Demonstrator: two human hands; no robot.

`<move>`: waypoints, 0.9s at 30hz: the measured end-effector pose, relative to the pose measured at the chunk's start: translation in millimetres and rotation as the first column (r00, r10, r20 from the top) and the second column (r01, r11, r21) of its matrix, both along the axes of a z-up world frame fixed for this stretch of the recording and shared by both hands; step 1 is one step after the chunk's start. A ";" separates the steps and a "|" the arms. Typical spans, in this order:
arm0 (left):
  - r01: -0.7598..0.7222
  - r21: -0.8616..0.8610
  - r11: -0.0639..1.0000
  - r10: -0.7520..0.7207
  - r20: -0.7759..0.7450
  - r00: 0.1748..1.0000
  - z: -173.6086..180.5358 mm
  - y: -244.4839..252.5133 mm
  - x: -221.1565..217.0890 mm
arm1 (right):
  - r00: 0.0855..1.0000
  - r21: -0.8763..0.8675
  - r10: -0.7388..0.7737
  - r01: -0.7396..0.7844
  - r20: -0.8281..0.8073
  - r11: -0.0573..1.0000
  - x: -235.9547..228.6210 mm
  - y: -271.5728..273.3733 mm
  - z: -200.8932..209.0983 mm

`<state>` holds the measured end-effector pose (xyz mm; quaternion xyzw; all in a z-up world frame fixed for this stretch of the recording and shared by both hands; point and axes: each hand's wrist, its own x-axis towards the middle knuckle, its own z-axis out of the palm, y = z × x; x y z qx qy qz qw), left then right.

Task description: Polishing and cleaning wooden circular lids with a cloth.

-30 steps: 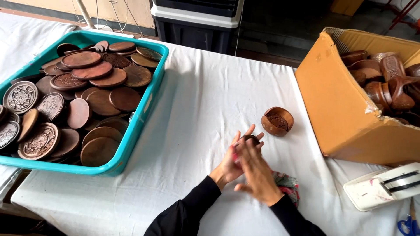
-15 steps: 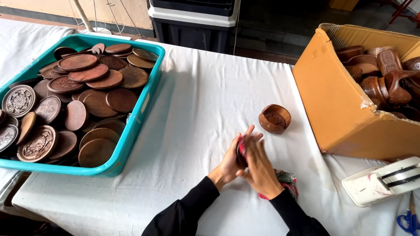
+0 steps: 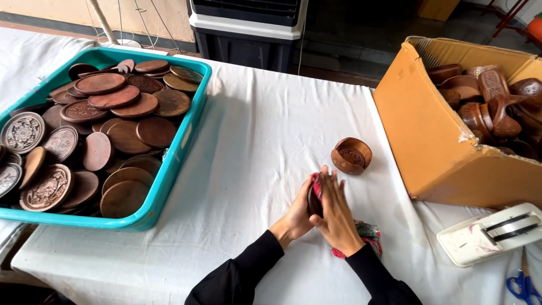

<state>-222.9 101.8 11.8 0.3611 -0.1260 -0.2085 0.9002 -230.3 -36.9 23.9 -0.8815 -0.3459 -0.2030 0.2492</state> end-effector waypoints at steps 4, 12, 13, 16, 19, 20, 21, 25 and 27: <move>0.004 -0.098 0.995 -0.008 -0.039 0.999 -6.0 8.0 11.4 | 0.995 -0.176 0.097 -0.092 0.018 0.980 -0.3 -2.7 -25.5; -0.069 -0.091 0.993 0.065 -0.038 0.997 12.2 18.9 7.2 | 0.998 -0.121 0.056 -0.053 0.025 0.991 9.8 -3.1 -21.3; -0.068 -0.088 0.994 0.065 -0.039 0.997 0.9 10.3 8.3 | 0.998 -0.118 0.056 -0.053 0.023 0.992 9.0 -3.6 -16.2; 0.012 0.054 0.998 -0.012 -0.006 1.000 -20.4 -3.0 6.5 | 0.999 0.067 0.027 -0.024 -0.043 0.997 4.6 -2.3 -6.5; 0.088 0.045 0.995 -0.085 -0.074 0.994 -11.3 0.8 1.5 | 0.992 0.133 0.109 -0.101 -0.056 0.986 2.7 -2.6 -12.4; 0.061 0.040 0.997 -0.055 -0.130 0.990 -5.6 2.3 1.0 | 0.983 0.190 0.097 -0.066 -0.158 0.979 3.7 -3.2 -18.9; 0.032 0.038 0.999 -0.024 -0.185 0.982 0.5 4.4 0.6 | 0.962 0.244 0.092 -0.027 -0.258 0.969 4.9 -3.2 -25.3; -0.045 0.091 0.995 0.060 -0.165 0.984 -19.8 3.1 15.1 | 0.920 0.316 0.002 0.133 -0.391 0.939 7.5 -12.5 -21.4; -0.066 0.152 0.986 0.065 0.018 0.998 -13.5 4.2 11.3 | 0.736 0.499 -0.023 0.481 -0.677 0.721 14.1 -24.9 -20.8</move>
